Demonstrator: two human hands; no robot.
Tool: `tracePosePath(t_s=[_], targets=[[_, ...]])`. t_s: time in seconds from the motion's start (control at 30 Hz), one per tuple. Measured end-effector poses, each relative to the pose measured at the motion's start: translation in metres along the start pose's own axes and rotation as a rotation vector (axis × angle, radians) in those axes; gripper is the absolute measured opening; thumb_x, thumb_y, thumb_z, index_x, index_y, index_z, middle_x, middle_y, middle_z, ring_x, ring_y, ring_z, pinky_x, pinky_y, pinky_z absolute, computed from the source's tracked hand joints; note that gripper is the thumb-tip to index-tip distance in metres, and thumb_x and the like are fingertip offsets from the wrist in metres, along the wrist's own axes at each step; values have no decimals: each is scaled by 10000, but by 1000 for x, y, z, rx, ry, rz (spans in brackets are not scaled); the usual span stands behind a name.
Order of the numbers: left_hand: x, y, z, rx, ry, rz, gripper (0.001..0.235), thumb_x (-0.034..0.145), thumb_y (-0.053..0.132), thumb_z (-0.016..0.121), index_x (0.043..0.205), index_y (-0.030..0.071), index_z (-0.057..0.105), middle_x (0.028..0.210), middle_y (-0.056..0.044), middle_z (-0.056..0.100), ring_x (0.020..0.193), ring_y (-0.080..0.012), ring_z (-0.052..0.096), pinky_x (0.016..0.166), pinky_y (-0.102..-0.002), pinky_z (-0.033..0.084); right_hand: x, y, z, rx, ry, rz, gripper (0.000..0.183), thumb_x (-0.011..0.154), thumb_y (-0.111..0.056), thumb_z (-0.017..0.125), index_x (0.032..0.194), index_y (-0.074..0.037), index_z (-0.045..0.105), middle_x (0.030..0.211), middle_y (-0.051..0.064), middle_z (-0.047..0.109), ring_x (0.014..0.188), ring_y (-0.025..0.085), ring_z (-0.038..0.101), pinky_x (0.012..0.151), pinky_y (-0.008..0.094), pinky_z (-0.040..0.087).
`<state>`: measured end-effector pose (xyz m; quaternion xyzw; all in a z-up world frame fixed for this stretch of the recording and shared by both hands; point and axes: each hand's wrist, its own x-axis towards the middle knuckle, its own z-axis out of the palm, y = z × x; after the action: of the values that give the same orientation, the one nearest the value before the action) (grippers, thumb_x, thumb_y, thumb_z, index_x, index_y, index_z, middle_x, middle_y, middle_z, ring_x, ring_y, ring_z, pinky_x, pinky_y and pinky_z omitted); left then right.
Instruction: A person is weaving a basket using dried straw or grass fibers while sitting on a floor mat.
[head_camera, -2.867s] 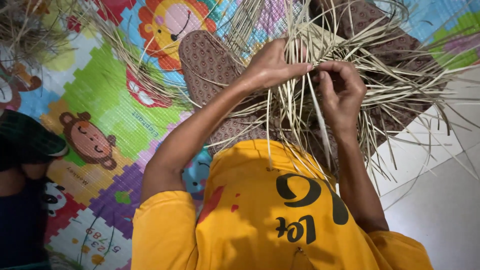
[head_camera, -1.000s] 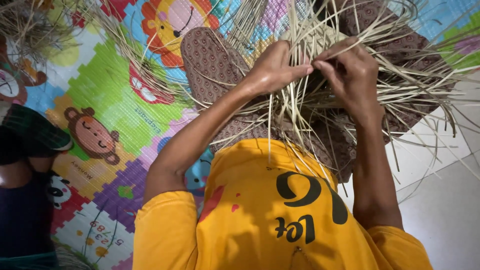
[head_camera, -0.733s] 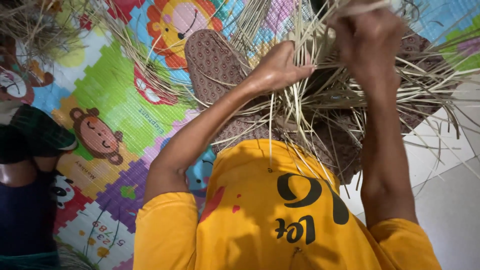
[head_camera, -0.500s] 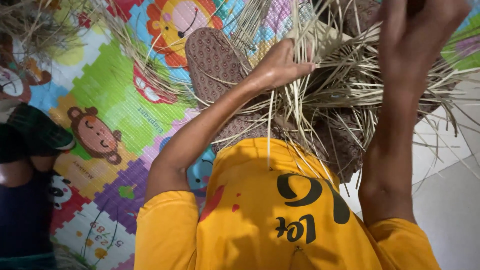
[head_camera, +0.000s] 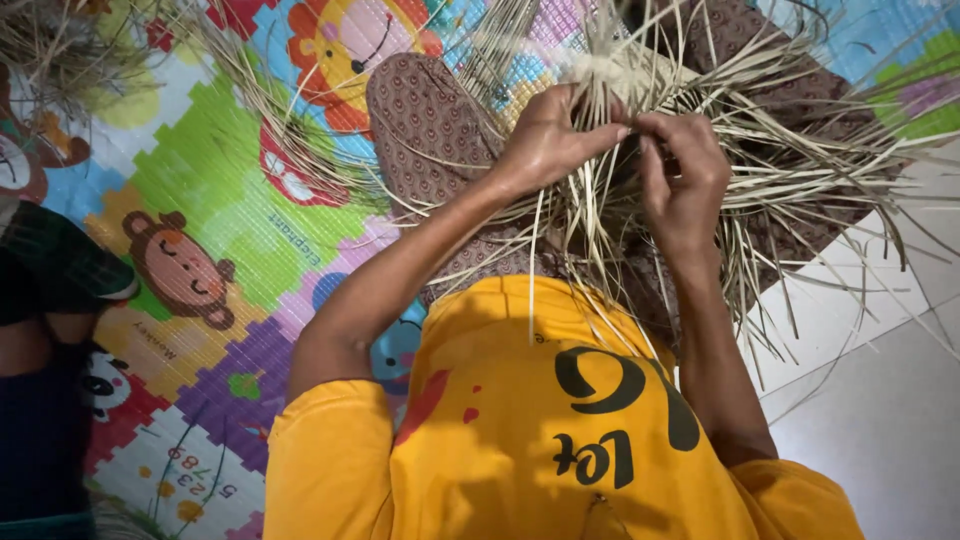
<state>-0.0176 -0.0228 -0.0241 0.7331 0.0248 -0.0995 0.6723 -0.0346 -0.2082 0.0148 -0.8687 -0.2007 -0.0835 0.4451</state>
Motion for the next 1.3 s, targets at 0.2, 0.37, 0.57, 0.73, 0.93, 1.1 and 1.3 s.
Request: tracePosePath(t_s=[0.2, 0.37, 0.57, 0.73, 0.93, 1.1, 1.3], targets=[[11, -5, 1, 96, -8, 102, 253, 787, 157, 824, 961, 8, 717, 826, -66, 741, 607, -117, 740, 422, -151, 624, 4, 11, 11, -82, -14, -28, 106, 1028, 121, 668, 1110, 109, 734, 923, 132, 563, 638, 168, 486, 432, 246, 407], [22, 12, -11, 125, -180, -87, 806, 830, 334, 801, 1402, -112, 448, 658, 12, 564, 366, -60, 430, 248, -173, 372, -9, 23, 21, 76, 174, -58, 193, 969, 140, 773, 1108, 6, 765, 988, 180, 697, 777, 224, 600, 609, 270, 565], [28, 20, -15, 233, -206, -324, 739, 742, 316, 797, 1305, -49, 489, 782, 30, 442, 594, -77, 517, 445, -178, 493, -16, -8, 20, -7, 135, -9, 163, 934, 137, 668, 1003, -10, 686, 919, 135, 665, 747, 210, 557, 612, 300, 510], [35, 4, -10, 183, -157, -219, 353, 737, 343, 868, 754, 114, 600, 608, 55, 471, 462, -80, 449, 342, -211, 363, -22, -88, 13, 133, -89, -189, 147, 891, 105, 633, 981, -2, 679, 943, 137, 659, 766, 211, 577, 612, 288, 526], [29, 1, -10, 197, -114, -150, 934, 745, 486, 754, 1344, -152, 428, 670, 69, 384, 498, -86, 433, 322, -199, 387, -26, -136, 29, 336, -252, -422, 148, 993, -93, 576, 992, -35, 713, 907, 93, 623, 662, 153, 558, 521, 274, 510], [36, -4, -9, 237, -103, -143, 817, 780, 557, 752, 1217, -92, 517, 656, 91, 323, 470, -56, 396, 301, -191, 372, -23, -106, 4, 159, -222, -385, 178, 1007, -162, 639, 1128, -52, 711, 753, 40, 669, 597, 132, 545, 498, 275, 457], [32, 25, -28, 205, -203, -324, 1173, 554, 834, 551, 1241, -116, 505, 874, -105, 583, 793, -213, 699, 593, -303, 663, -4, -14, -1, -453, -117, -215, 183, 1007, -17, 764, 1186, -56, 765, 894, 96, 619, 587, 158, 505, 381, 241, 412]])
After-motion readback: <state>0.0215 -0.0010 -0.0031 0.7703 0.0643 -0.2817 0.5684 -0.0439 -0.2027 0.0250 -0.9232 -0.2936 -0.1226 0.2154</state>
